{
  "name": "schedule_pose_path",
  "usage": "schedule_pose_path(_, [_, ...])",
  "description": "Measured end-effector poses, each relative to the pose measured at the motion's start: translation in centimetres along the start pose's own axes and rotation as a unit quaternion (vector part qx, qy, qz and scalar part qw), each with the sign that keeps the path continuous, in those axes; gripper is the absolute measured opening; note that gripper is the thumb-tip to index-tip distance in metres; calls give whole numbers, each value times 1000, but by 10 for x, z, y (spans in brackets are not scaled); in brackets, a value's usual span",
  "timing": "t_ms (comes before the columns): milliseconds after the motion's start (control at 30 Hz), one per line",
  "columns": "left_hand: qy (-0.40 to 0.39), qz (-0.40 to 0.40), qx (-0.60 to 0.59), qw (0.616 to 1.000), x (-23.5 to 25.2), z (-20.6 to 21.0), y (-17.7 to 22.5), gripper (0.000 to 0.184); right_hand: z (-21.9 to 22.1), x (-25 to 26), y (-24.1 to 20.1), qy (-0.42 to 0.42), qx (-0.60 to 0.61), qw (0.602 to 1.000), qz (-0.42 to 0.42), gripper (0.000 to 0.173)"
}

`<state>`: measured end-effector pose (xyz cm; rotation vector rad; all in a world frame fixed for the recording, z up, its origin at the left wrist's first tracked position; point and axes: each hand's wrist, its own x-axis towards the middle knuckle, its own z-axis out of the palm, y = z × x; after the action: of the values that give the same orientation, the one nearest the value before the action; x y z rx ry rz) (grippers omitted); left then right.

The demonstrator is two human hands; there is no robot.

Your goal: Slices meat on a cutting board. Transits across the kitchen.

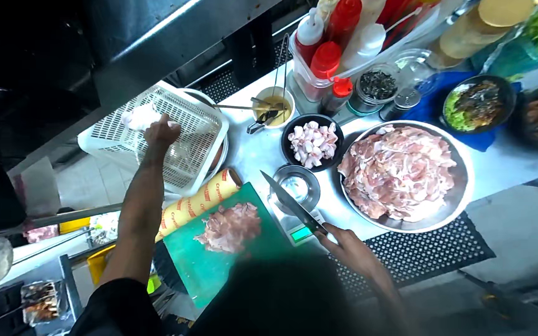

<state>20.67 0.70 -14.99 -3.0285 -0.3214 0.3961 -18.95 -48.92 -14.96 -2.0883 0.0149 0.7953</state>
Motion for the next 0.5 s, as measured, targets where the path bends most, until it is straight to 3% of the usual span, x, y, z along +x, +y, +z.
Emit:
schedule_pose_path(100, [-10, -10, -77, 997, 3, 8, -2, 59, 4, 3, 4, 4, -9, 1000, 12, 44])
schedule_pose_path(200, [-5, -63, -71, 995, 4, 21, 7, 65, 4, 8, 2, 6, -8, 1000, 11, 44])
schedule_pose_path(333, [117, -129, -73, 982, -3, 20, 11, 50, 1, 11, 1, 22, 10, 1000, -2, 42])
schedule_pose_path(500, [192, -157, -91, 965, -9, -17, -23, 56, -1, 14, 5, 26, 25, 999, -8, 45])
